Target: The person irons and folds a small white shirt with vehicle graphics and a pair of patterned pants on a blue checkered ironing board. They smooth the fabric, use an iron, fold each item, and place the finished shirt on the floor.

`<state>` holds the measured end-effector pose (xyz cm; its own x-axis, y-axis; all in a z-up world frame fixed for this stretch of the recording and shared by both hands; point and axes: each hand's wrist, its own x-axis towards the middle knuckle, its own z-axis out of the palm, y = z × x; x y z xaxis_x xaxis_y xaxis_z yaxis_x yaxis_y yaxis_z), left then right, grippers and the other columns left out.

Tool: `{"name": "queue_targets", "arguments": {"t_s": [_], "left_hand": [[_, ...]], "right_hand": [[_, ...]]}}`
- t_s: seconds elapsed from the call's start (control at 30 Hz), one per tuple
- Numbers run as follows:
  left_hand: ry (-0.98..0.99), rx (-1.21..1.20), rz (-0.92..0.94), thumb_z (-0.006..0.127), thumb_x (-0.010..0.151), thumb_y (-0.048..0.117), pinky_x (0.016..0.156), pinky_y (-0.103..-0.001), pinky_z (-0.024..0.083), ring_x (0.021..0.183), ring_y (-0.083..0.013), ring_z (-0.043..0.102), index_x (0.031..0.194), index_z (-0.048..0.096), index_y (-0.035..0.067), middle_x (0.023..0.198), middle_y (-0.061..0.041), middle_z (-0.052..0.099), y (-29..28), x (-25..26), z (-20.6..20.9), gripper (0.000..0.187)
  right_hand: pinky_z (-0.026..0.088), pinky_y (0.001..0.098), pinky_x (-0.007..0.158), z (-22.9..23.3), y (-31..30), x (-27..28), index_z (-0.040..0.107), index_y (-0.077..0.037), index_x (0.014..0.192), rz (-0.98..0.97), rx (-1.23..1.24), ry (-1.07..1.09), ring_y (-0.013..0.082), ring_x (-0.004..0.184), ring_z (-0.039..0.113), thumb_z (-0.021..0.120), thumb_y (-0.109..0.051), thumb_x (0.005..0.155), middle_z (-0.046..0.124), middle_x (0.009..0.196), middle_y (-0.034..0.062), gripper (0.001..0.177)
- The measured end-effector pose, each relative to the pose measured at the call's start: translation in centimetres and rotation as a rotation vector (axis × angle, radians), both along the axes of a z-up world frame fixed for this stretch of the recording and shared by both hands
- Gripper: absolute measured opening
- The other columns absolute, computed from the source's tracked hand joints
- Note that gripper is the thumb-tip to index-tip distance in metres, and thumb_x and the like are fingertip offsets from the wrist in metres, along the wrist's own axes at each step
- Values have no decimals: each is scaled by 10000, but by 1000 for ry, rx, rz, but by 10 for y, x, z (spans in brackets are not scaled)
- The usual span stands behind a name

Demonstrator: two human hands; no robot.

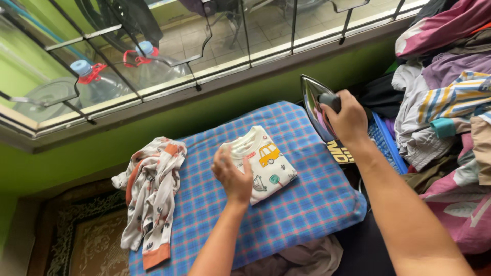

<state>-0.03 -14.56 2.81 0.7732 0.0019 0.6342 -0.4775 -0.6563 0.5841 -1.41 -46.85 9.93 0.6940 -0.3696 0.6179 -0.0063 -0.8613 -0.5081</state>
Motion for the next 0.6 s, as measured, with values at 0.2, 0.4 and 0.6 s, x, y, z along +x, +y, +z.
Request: {"name": "queue_targets", "arguments": {"t_s": [0.2, 0.4, 0.6], "left_hand": [[651, -477, -21, 706, 868, 215, 441, -320, 518, 561, -195, 637, 1237, 507, -9, 952, -157, 598, 36, -9, -11, 475], [1040, -502, -322, 673, 939, 303, 345, -284, 427, 439, -148, 612, 952, 696, -59, 638, -72, 660, 54, -23, -23, 363], [1278, -513, -517, 726, 902, 243, 365, -239, 389, 476, -101, 604, 959, 728, -36, 660, -66, 671, 67, -30, -22, 285]], "right_hand": [[535, 498, 727, 70, 101, -6, 678, -34, 958, 218, -68, 201, 423, 850, 691, 829, -336, 817, 714, 915, 208, 366], [532, 511, 752, 66, 198, -8, 684, -31, 953, 427, -117, 466, 428, 871, 692, 792, -270, 819, 724, 904, 220, 295], [556, 493, 726, 40, 237, 5, 643, -20, 972, 410, -246, 603, 387, 807, 726, 754, -262, 849, 734, 862, 198, 293]]}}
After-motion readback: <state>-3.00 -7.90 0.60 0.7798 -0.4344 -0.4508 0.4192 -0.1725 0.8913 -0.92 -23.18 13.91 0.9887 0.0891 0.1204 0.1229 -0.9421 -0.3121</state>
